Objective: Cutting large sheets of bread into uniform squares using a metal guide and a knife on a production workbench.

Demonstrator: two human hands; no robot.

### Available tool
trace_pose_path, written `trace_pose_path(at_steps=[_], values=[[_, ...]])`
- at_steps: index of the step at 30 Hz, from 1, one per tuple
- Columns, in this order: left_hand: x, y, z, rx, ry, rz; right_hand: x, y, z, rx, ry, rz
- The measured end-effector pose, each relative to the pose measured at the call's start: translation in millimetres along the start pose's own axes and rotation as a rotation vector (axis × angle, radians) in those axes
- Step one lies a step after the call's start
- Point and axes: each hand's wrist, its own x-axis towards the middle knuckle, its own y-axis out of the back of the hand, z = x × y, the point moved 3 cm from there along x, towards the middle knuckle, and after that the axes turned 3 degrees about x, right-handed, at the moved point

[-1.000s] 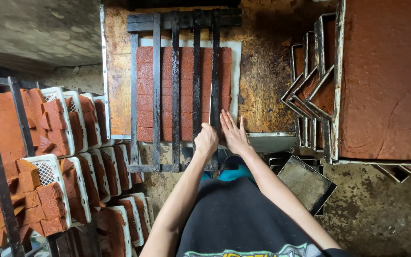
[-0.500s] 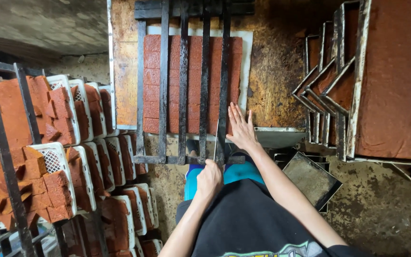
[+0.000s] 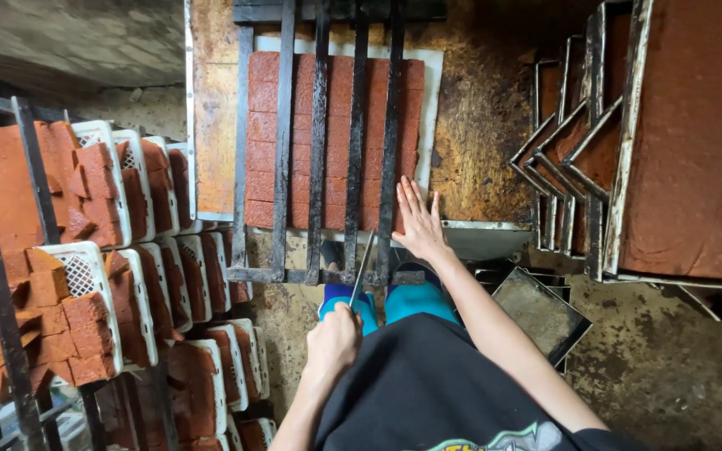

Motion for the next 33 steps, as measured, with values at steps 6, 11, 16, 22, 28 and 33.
trace_pose_path(at_steps=[6, 11, 16, 22, 28, 33], values=[[99, 97, 65, 0.001, -0.206, 0.467, 2, 11, -6, 0.204, -0.050, -0.030], [306, 155, 166, 0.121, -0.440, 0.893, 5, 13, -3, 0.117, -0.049, -0.042], [373, 185, 219, -0.112, -0.342, 0.504, 4, 16, -7, 0.163, -0.051, -0.046], [357, 125, 185, 0.184, -0.489, 0.908, 7, 14, -5, 0.159, -0.064, -0.070], [202, 6, 94, 0.452, -0.533, 1.281, 4, 19, -5, 0.107, -0.075, -0.123], [88, -58, 28, 0.264, -0.411, 0.583, -1, 15, -3, 0.126, -0.049, -0.072]])
